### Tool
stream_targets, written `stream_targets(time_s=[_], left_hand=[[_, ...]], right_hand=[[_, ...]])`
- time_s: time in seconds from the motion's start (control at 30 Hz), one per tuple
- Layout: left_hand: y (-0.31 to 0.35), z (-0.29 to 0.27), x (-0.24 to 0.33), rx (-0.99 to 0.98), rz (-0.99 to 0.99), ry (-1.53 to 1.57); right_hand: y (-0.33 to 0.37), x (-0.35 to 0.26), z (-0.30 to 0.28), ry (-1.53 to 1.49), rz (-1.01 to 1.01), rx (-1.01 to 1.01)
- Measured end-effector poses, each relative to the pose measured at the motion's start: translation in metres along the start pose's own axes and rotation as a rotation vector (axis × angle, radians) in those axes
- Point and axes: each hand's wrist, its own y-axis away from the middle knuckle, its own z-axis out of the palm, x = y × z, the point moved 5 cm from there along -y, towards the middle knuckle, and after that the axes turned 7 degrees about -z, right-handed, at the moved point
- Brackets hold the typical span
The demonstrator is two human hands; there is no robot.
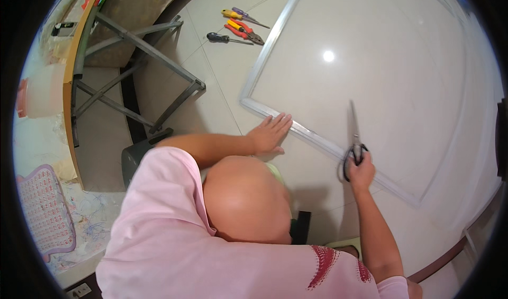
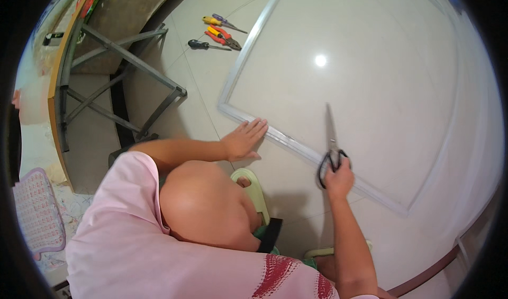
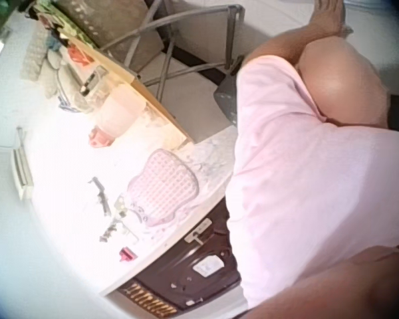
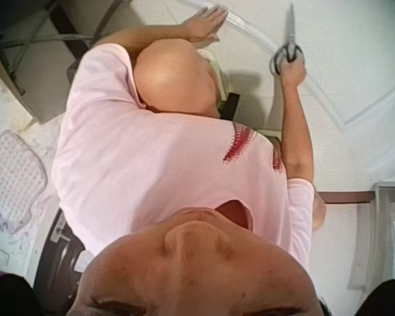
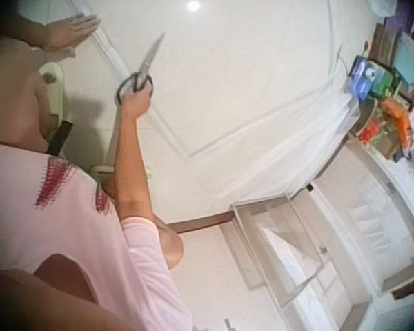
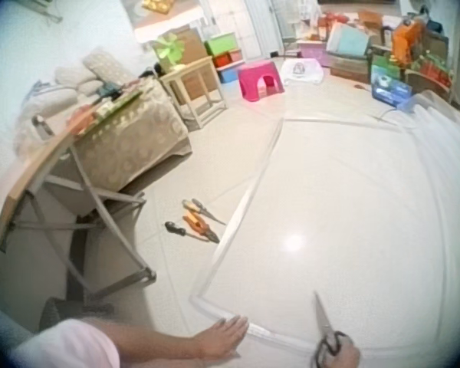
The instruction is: The person assembles a screen door by hand, pressing plastic strips into a metal frame to secure a mesh screen and cutting the excess plastic strip with scissors.
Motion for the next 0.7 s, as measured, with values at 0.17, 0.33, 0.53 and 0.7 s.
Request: stream_targets(time_s=[0.17, 0.33, 0.53, 0.7], left_hand=[[-0.003, 0.006, 0.004, 0.359, -0.028, 0.364], [0.016, 0.021, -0.06, 0.614, -0.556, 0.369], [0.03, 0.027, -0.095, 0.641, -0.649, 0.485], [0.021, 0.026, -0.09, 0.58, -0.725, 0.351]], right_hand=[[-0.018, -0.089, 0.061, 0.023, -0.089, -0.173], [-0.015, -0.11, 0.069, 0.179, -0.09, -0.185], [-0.014, -0.104, 0.075, 0.144, -0.119, -0.173], [-0.016, -0.102, 0.071, 0.131, -0.125, -0.109]])
